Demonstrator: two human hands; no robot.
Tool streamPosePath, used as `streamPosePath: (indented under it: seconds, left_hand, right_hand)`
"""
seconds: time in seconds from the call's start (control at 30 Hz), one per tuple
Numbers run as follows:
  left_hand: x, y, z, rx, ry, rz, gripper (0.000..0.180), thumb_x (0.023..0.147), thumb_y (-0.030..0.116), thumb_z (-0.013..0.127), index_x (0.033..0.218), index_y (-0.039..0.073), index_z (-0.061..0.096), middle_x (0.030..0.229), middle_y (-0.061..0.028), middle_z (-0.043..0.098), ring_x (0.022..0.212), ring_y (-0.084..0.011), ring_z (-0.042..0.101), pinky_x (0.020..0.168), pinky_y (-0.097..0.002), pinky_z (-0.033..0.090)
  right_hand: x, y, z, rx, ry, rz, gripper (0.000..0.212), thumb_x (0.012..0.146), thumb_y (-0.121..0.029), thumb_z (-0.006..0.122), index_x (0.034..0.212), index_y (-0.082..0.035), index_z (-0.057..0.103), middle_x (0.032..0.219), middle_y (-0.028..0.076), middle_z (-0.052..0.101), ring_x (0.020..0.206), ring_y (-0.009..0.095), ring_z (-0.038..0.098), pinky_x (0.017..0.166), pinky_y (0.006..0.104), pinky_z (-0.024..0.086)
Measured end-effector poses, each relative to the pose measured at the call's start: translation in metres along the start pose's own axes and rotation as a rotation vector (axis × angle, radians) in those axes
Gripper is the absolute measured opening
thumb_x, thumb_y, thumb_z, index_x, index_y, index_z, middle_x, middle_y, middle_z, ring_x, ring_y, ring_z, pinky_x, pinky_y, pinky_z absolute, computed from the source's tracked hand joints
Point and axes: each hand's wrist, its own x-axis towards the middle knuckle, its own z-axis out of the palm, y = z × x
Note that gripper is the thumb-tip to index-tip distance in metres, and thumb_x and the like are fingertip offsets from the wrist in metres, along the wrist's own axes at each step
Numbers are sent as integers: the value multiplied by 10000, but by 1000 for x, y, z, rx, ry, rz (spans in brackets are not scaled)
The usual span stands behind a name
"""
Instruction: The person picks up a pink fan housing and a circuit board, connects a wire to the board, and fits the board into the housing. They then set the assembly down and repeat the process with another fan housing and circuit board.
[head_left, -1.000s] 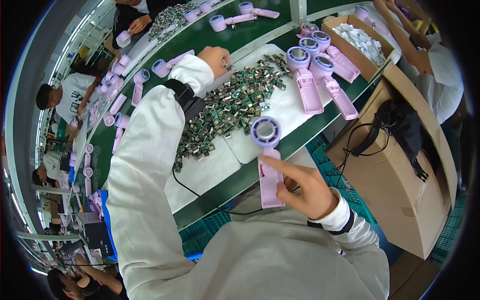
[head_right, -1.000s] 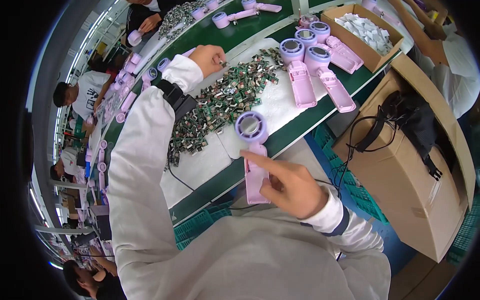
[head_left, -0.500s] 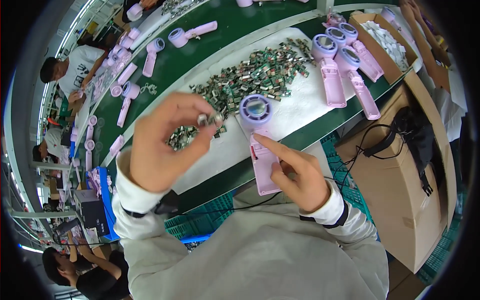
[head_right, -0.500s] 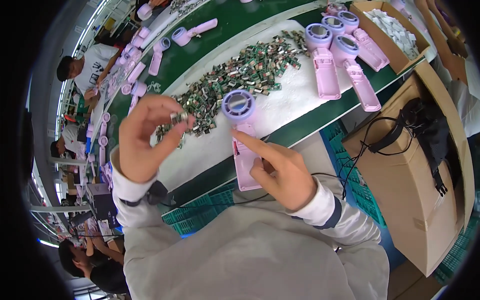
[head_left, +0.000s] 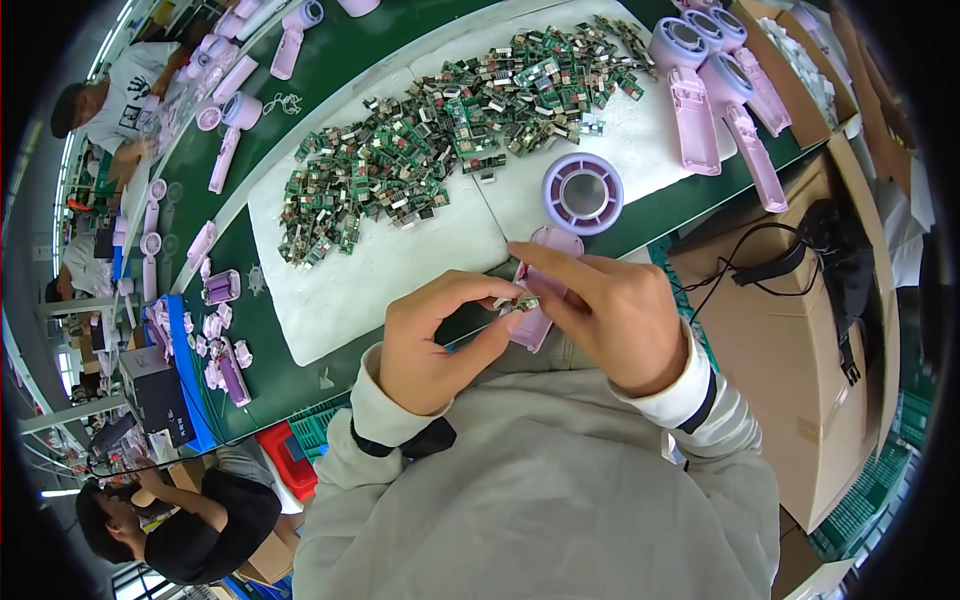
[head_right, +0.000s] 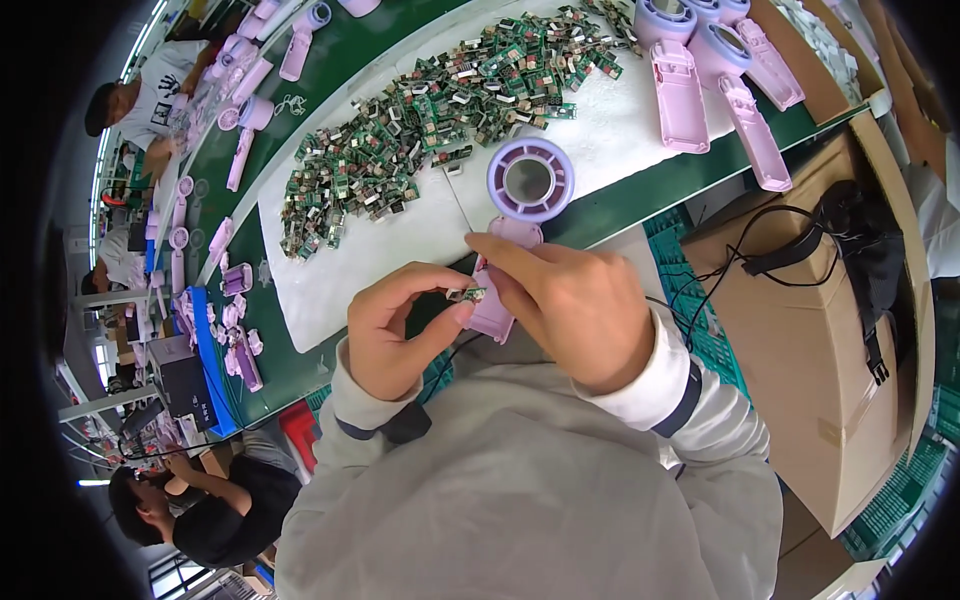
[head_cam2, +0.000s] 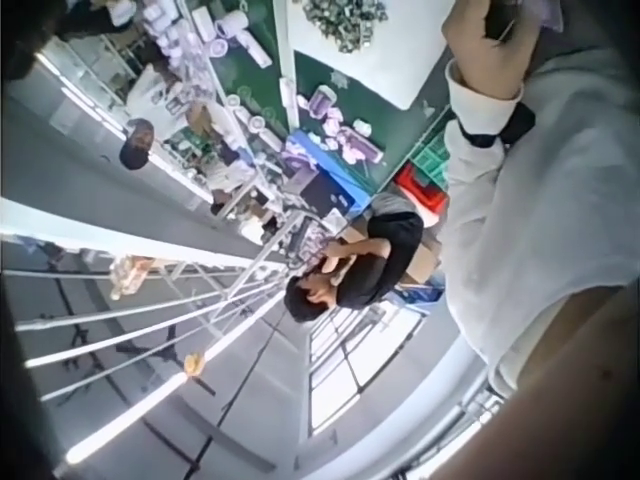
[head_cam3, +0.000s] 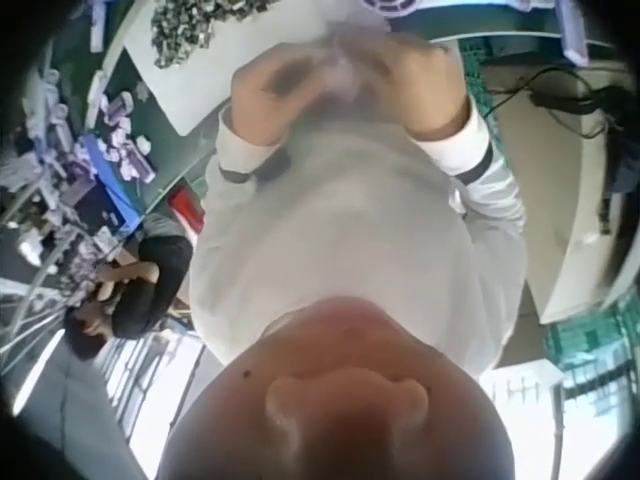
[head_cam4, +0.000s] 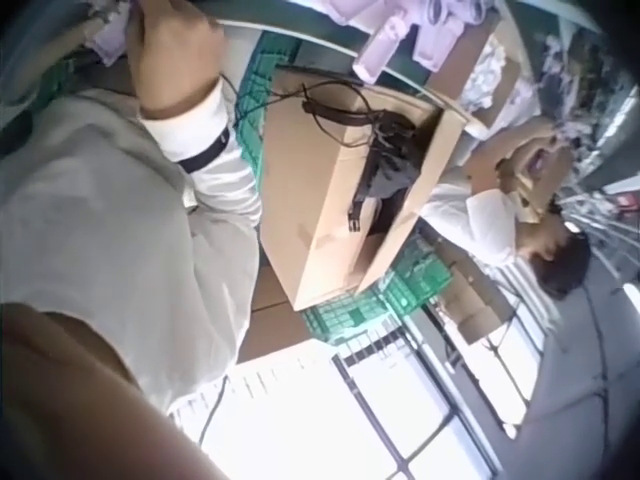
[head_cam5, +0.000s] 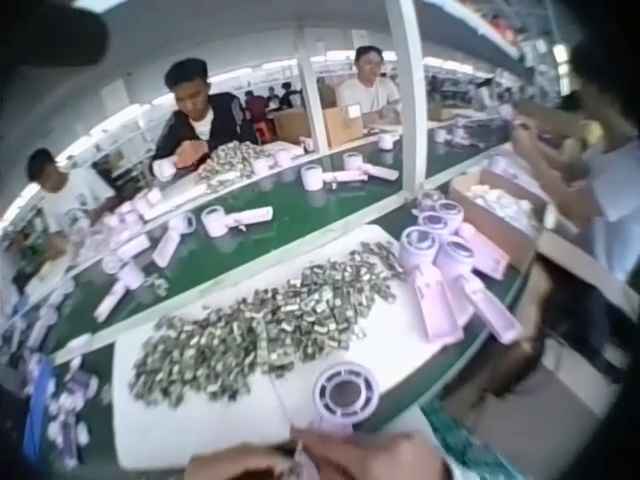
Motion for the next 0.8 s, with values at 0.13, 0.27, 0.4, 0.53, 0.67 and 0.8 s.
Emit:
streamPosePath:
  seconds: [0.13,0.27,0.4,0.53,0.67,0.8]
  left_hand:
    - [-2,-6,1,-19,27,1,294,894,-79,720,1184,-76,665,1120,-135,714,1034,-194,686,954,-317,529]
    - [-4,-12,3,-31,33,-23,288,908,-77,709,1191,-79,659,1110,-133,714,1038,-191,688,947,-313,536]
    - [-4,-13,6,-228,108,-79,283,932,-74,684,1213,-79,645,1105,-132,714,1041,-197,694,935,-318,549]
    - [1,-10,9,-383,247,-110,291,959,-50,674,1246,-72,634,1122,-135,709,1014,-190,706,922,-310,564]
    - [18,-4,6,-367,267,-138,299,976,-32,670,1270,-67,635,1140,-138,700,1008,-190,716,910,-301,571]
    - [25,0,8,-315,161,-90,288,982,-32,662,1269,-60,654,1130,-133,701,992,-190,720,883,-297,578]
  right_hand:
    - [9,3,-6,-126,-1,-129,324,846,-50,750,1163,-116,755,719,68,684,597,248,664,561,360,535]
    - [10,15,-10,-104,-43,-200,242,866,-68,749,1107,-81,757,732,88,698,613,273,677,572,369,541]
    - [13,14,-1,84,80,-147,198,883,-81,752,1078,-46,752,769,115,718,644,289,695,581,376,541]
    - [15,7,-5,88,47,-84,158,898,-80,750,1048,-29,752,798,142,729,662,294,706,587,379,541]
    - [15,10,-7,79,7,-67,131,905,-80,747,1022,-21,752,789,145,723,652,303,698,590,376,538]
    - [16,13,-14,172,-20,-96,127,912,-91,748,1011,-12,750,781,143,718,643,306,691,587,373,533]
